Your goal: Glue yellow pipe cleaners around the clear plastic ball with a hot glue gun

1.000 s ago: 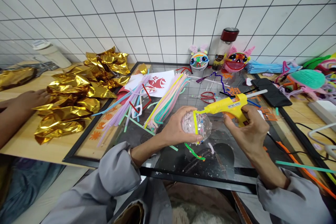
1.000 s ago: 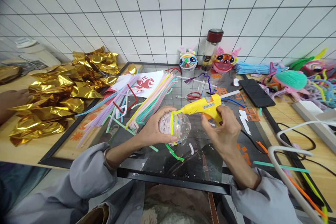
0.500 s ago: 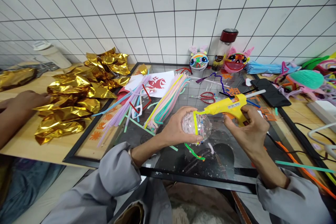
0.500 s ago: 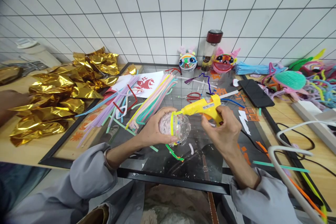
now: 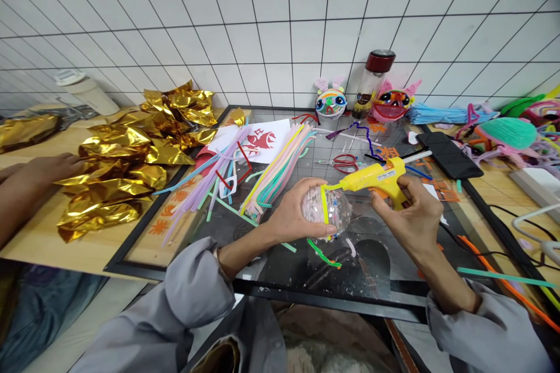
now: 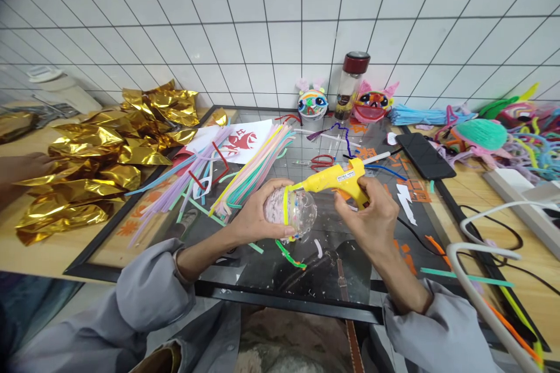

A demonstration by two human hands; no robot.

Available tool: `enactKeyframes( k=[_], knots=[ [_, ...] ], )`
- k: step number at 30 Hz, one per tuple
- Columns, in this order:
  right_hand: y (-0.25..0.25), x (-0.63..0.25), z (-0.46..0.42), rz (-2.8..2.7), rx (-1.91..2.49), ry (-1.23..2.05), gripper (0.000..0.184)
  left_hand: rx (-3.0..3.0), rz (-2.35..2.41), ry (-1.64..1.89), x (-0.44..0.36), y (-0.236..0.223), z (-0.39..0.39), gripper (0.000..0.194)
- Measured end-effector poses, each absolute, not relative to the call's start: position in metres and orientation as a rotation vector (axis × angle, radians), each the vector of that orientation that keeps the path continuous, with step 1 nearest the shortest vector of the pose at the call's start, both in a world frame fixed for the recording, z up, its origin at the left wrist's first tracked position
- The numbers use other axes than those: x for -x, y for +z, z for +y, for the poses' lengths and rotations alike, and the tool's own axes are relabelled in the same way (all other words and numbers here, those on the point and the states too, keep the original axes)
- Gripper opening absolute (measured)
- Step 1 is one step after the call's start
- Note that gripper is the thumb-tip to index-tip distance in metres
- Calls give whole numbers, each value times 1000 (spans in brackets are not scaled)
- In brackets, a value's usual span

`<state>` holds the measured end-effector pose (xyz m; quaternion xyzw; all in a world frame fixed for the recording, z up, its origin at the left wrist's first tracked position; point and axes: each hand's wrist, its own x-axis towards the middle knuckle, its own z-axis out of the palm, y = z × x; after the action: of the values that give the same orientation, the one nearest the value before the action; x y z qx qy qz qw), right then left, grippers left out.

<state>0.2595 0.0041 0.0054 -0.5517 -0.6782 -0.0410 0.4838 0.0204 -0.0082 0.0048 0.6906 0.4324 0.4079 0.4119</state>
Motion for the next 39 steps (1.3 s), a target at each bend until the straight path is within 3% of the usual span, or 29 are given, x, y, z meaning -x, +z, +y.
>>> enactKeyframes(
  k=[39],
  knots=[
    [5, -257, 5, -1640, 1433, 51, 29, -1748, 1093, 1019, -20, 4, -8, 81]
  ],
)
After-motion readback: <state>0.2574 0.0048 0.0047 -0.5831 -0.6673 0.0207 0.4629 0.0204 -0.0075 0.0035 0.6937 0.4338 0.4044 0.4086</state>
